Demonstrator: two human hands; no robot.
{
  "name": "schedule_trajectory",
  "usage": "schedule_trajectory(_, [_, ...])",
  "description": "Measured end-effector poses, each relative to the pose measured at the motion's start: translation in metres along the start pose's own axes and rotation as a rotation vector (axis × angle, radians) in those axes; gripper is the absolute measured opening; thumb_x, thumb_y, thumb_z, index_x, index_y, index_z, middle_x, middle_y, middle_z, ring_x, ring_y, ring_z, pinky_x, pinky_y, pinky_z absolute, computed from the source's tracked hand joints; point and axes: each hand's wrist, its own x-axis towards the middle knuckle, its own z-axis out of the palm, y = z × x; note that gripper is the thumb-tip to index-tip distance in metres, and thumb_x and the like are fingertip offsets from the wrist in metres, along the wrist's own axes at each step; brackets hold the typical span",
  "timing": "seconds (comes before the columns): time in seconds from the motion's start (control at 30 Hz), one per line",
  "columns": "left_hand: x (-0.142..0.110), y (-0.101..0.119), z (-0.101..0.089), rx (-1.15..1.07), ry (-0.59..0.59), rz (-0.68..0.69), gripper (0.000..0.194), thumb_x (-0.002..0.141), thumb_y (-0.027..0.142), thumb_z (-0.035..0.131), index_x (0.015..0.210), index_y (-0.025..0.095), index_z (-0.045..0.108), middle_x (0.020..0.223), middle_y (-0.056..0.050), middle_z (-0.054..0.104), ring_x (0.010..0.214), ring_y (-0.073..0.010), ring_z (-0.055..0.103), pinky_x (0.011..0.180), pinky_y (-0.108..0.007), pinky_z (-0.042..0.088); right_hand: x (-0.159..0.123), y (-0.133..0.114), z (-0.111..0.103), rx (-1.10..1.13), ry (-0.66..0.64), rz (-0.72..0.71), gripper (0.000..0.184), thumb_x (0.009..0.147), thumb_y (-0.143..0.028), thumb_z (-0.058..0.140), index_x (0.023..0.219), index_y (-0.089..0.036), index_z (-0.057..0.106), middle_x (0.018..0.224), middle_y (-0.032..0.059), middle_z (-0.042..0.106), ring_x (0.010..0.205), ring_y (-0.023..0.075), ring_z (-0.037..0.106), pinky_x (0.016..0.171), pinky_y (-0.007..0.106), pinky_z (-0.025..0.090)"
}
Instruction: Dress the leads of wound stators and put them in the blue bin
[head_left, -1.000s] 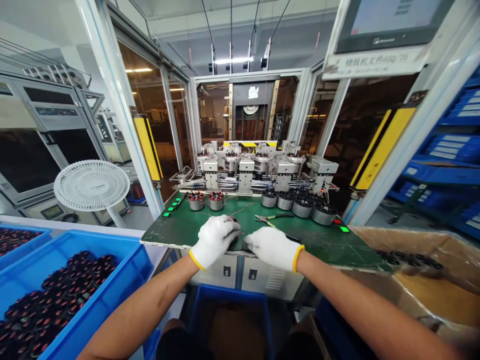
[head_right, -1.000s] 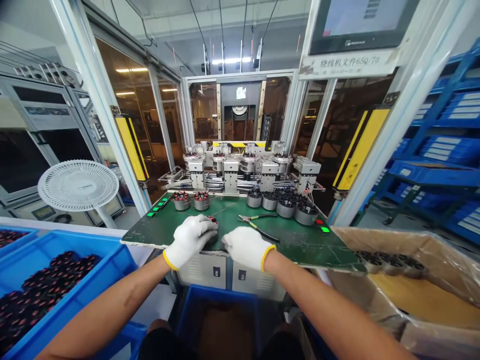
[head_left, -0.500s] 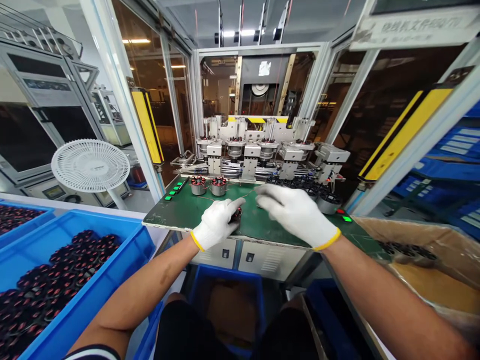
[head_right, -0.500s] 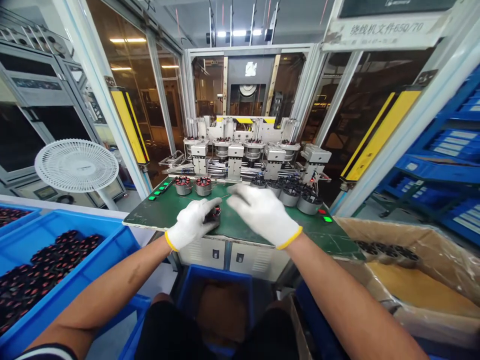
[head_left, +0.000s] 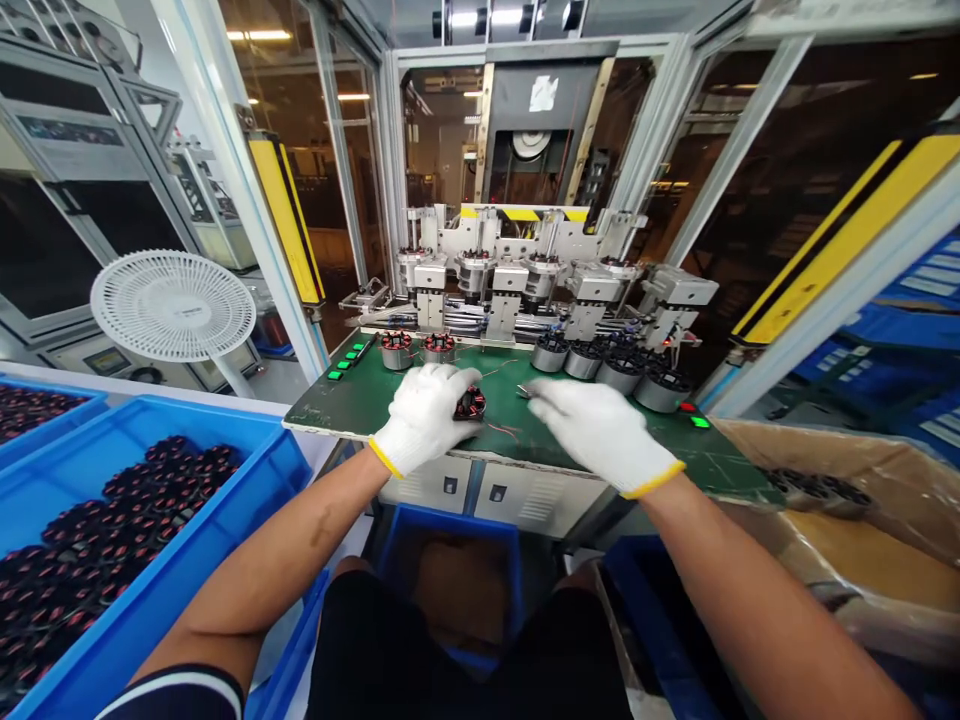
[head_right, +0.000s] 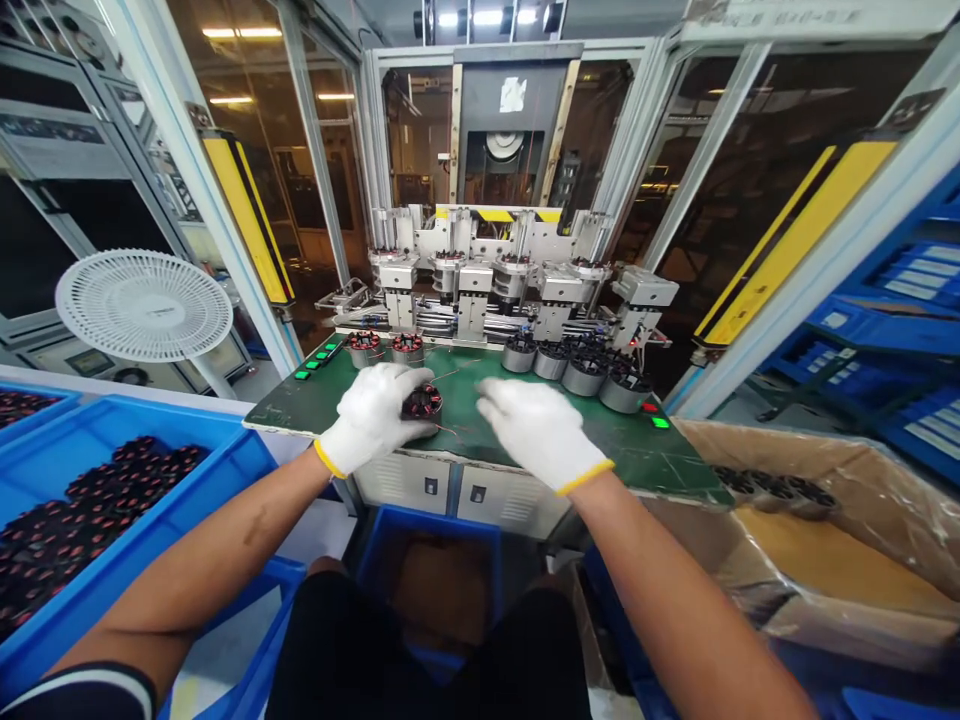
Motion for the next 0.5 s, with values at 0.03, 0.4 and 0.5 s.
schedule_trajectory(0.03, [0.003,-0.004,0.000,0.006,-0.030,-0.011,0.072,0.063,0.058,0.073,0.124,0.025,0.054,0.107,-0.008,0.064,0.101,-0.0314,0.056,0.084,-0.041,0.045,-0.011,-0.007,-0.006,0.013,0.171,0.062,0.033,0.096,-0.034,0.041,0.120,-0.023,0.061,0.105,0.0063,0.069,0.090,0.0222,0.065,0.074,0.031,0.048])
schedule_trajectory(0.4, [0.008,-0.006,0.037,-0.141,-0.059,-0.094,0.060,0.069,0.046,0.065,0.124,0.026,0.055,0.111,-0.007,0.066,0.106,-0.0288,0.057,0.094,-0.041,0.039,-0.019,-0.101,0.081,-0.128,0.197,-0.071,0.049,0.096,-0.026,0.032,0.144,-0.018,0.035,0.141,0.0153,0.046,0.058,0.0155,0.056,0.050,0.030,0.039])
schedule_trajectory(0.5, [0.007,-0.004,0.038,-0.149,-0.030,-0.110,0.057,0.068,0.042,0.064,0.122,0.025,0.056,0.108,-0.007,0.068,0.105,-0.0286,0.058,0.092,-0.042,0.040,0.001,-0.084,0.083,-0.123,0.178,0.208,0.044,0.098,-0.030,0.030,0.141,-0.021,0.038,0.143,0.0139,0.043,0.064,0.0158,0.059,0.054,0.029,0.040])
